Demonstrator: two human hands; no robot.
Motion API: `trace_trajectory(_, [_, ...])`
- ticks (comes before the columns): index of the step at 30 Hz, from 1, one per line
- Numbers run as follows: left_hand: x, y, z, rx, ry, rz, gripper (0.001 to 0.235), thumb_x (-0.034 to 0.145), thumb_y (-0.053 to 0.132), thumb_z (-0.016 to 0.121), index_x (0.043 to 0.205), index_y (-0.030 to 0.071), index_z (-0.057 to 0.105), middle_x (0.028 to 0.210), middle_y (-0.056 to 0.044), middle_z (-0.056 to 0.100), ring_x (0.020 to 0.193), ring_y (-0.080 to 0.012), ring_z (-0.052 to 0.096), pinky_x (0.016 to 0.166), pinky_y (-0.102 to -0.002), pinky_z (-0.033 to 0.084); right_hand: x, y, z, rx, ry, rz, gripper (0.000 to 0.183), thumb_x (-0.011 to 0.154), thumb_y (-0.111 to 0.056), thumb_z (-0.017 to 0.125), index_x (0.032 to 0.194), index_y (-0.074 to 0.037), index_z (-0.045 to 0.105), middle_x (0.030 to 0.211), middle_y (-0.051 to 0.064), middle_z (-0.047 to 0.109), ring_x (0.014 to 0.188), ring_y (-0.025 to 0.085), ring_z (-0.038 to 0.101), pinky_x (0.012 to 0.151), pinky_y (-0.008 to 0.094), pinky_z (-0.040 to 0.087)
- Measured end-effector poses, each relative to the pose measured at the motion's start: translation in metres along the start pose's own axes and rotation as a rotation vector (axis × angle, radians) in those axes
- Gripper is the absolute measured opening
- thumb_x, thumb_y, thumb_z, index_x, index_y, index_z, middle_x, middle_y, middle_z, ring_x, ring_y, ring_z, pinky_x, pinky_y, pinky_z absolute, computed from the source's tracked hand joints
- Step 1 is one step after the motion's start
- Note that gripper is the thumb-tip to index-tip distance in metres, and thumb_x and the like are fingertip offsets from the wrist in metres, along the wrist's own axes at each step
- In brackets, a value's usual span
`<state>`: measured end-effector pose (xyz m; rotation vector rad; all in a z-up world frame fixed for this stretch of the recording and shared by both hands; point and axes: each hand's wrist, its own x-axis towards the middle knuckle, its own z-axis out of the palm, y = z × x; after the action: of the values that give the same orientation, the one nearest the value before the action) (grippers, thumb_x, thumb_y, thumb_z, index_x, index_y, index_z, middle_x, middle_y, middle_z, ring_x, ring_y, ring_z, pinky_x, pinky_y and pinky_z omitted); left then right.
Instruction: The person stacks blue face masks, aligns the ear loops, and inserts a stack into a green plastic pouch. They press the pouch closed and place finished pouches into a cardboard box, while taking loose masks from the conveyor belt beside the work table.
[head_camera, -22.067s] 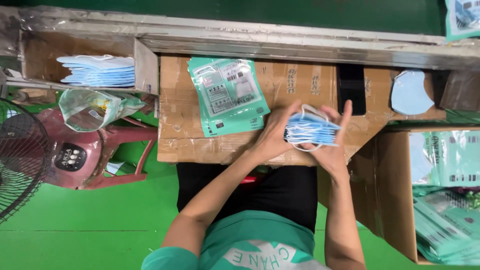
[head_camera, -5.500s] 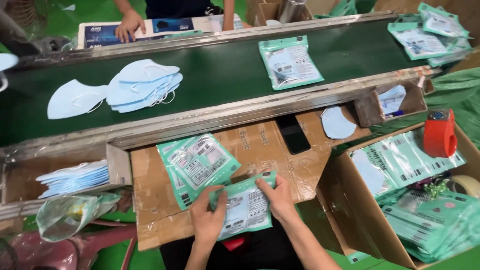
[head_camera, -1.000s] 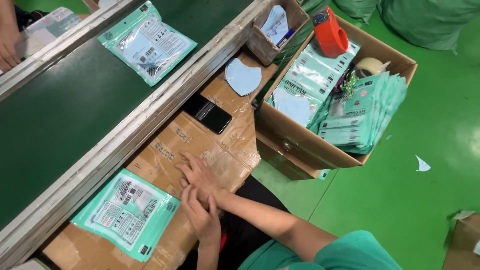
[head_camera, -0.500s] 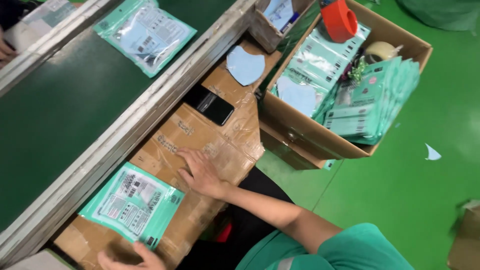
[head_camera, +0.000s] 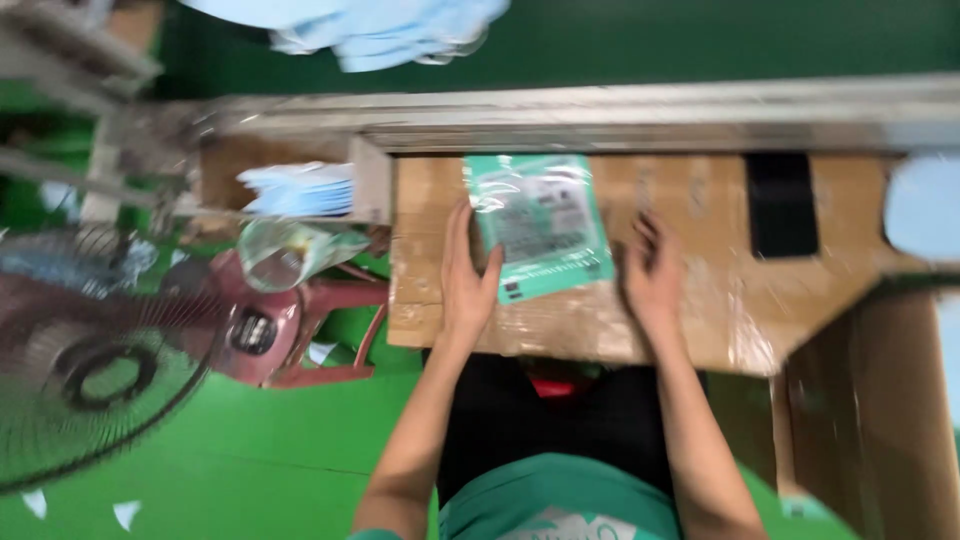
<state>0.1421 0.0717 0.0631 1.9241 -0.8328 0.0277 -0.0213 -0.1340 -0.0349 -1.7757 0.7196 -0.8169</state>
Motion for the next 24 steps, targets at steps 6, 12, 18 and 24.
trace_trajectory(6, [0.126, 0.021, -0.04, 0.266, 0.101, 0.398, 0.068, 0.097, 0.001, 0.072, 0.156, 0.001, 0.038, 0.162, -0.022, 0.04, 0.153, -0.043, 0.037, 0.129, -0.049, 0.032, -0.005, -0.03, -0.004, 0.044, 0.078, -0.099, 0.025, 0.105, 0.002, 0.051, 0.129, 0.005, 0.059, 0.123, 0.015, 0.065, 0.107, 0.018, 0.068, 0.087, 0.028, 0.055])
trace_trajectory(12, [0.29, -0.072, 0.041, 0.776, 0.179, 0.492, 0.061, 0.076, 0.009, 0.072, 0.133, -0.001, 0.052, 0.134, -0.022, 0.054, 0.12, -0.0453, 0.052, 0.098, -0.053, 0.043, -0.002, -0.011, -0.006, 0.146, 0.11, -0.005, 0.022, 0.106, -0.001, 0.052, 0.126, 0.003, 0.062, 0.108, 0.011, 0.071, 0.094, 0.015, 0.069, 0.083, 0.027, 0.057])
trace_trajectory(18, [0.285, -0.058, 0.057, 0.964, 0.209, 0.589, 0.021, 0.089, 0.008, 0.065, 0.109, 0.009, 0.059, 0.092, -0.009, 0.059, 0.078, -0.0264, 0.062, 0.068, -0.039, 0.049, 0.006, -0.006, -0.021, 0.283, -0.03, 0.122, 0.025, 0.103, -0.004, 0.055, 0.126, 0.002, 0.062, 0.12, 0.011, 0.072, 0.106, 0.017, 0.07, 0.092, 0.029, 0.056])
trace_trajectory(24, [0.108, 0.083, 0.035, 0.421, -0.14, 1.047, 0.04, 0.084, 0.007, 0.063, 0.124, 0.004, 0.063, 0.122, -0.013, 0.066, 0.111, -0.0312, 0.062, 0.1, -0.043, 0.05, 0.014, -0.132, -0.061, -0.213, 0.172, -0.442, 0.077, 0.09, 0.0, 0.069, 0.158, 0.003, 0.032, 0.158, 0.023, 0.041, 0.14, 0.039, 0.046, 0.113, 0.045, 0.041])
